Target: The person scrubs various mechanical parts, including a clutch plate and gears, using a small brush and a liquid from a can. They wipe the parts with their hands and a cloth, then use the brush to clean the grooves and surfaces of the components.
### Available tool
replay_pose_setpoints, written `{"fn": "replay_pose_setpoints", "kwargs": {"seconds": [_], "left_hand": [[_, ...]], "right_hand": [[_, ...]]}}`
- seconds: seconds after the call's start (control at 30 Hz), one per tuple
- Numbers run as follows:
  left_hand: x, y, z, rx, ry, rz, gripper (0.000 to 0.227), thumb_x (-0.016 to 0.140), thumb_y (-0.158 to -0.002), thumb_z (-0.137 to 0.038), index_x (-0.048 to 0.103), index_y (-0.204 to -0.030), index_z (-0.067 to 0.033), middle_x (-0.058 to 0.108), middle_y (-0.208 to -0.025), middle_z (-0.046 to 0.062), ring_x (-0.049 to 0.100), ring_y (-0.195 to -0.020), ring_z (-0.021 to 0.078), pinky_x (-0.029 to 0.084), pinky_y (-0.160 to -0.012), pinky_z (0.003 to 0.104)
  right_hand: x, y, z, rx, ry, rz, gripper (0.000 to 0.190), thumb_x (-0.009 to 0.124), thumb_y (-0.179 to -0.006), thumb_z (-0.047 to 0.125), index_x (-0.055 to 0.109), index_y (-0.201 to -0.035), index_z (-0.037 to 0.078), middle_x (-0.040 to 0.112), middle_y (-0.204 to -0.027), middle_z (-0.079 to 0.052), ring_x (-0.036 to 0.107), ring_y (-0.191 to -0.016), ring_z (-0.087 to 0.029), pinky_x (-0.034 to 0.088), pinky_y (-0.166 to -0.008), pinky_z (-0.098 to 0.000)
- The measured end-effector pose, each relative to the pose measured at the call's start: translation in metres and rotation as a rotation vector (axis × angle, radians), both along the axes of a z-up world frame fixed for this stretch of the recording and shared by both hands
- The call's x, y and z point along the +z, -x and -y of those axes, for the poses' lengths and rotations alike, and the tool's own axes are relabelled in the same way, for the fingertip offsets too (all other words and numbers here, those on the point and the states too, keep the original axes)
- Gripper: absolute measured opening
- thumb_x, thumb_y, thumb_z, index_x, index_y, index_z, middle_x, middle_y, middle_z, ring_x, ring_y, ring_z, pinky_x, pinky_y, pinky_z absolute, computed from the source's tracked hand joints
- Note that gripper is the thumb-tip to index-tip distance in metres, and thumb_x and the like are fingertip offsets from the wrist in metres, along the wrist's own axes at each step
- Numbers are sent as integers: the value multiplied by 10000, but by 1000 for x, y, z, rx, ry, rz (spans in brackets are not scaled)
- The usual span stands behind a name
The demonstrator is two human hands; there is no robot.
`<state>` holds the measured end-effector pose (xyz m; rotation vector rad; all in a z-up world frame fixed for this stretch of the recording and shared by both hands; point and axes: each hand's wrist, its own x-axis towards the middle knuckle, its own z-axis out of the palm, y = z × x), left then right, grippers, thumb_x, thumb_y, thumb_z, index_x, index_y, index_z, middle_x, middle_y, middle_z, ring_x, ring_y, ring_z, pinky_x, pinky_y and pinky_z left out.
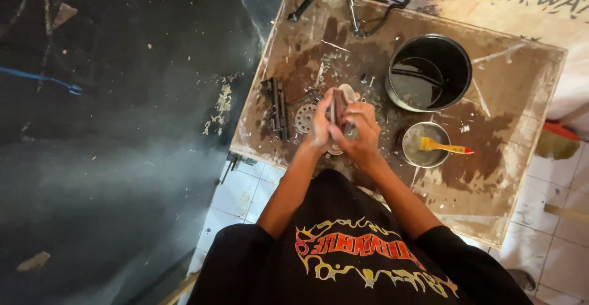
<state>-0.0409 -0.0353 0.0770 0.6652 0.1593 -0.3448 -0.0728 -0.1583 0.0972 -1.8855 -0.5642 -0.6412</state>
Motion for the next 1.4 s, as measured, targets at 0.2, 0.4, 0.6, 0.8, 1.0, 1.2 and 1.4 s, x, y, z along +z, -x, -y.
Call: {"fn": "replay_pose_setpoints", "kwargs": {"seconds": [0.2,0.4,0.6,0.8,1.0,1.2,1.4], "left_hand": [[-88,-12,-2,-92,666,379,745,237,-1301,-486,506,-1481,184,669,-1163,225,648,-1102,329,526,-1014,460],[24,-3,-7,13,272,-78,719,258,-1043,-561,507,-1435,-13,634,-1357,140,649,-1150,295,506,-1031,448],[-2,-9,4,24,151,11,717,298,-1057,-556,486,-1471,-1,607,-1373,148,644,-1134,309,518,-1043,448],[-6,-1,5,-48,159,3,737,286,-1082,-589,510,-1441,14,622,-1354,143,654,-1086,320,575,-948,437],[-40,-25,-13,-156,284,157,761,289,-1107,-636,531,-1390,27,643,-1075,210,656,-839,334,571,-670,418],[26,-13,-1,135,34,39,521,349,-983,-466,423,-1443,-235,628,-1108,140,611,-950,242,554,-783,369],[-65,-22,4,249,228,115,464,494,-1088,-391,485,-1446,-96,576,-1107,130,628,-983,240,570,-852,374]], "right_hand": [[51,9,-7,38,83,-148,226,754,-875,-21,582,-1020,5,652,-1231,-171,651,-1197,-357,534,-1018,-418],[48,9,11,-147,328,-100,455,713,-781,-91,653,-1228,-26,677,-1170,-168,648,-1125,-388,526,-971,-457],[58,18,-5,-214,254,-88,333,728,-849,-96,709,-1172,-16,688,-1103,-160,678,-1020,-352,555,-885,-424],[35,16,-14,-138,108,-51,213,718,-931,-110,688,-1121,-19,705,-1270,-155,743,-1119,-326,603,-953,-387],[32,24,-17,74,234,77,196,714,-804,-63,577,-931,-1,633,-1378,-239,657,-1273,-428,542,-1082,-509],[26,9,-18,-48,58,-102,187,719,-885,-43,649,-1057,-25,593,-1418,-231,629,-1293,-360,583,-1027,-393],[33,10,-23,-49,30,-197,170,683,-959,-7,666,-1118,-64,650,-1344,-218,689,-1197,-329,575,-1014,-382]]}}
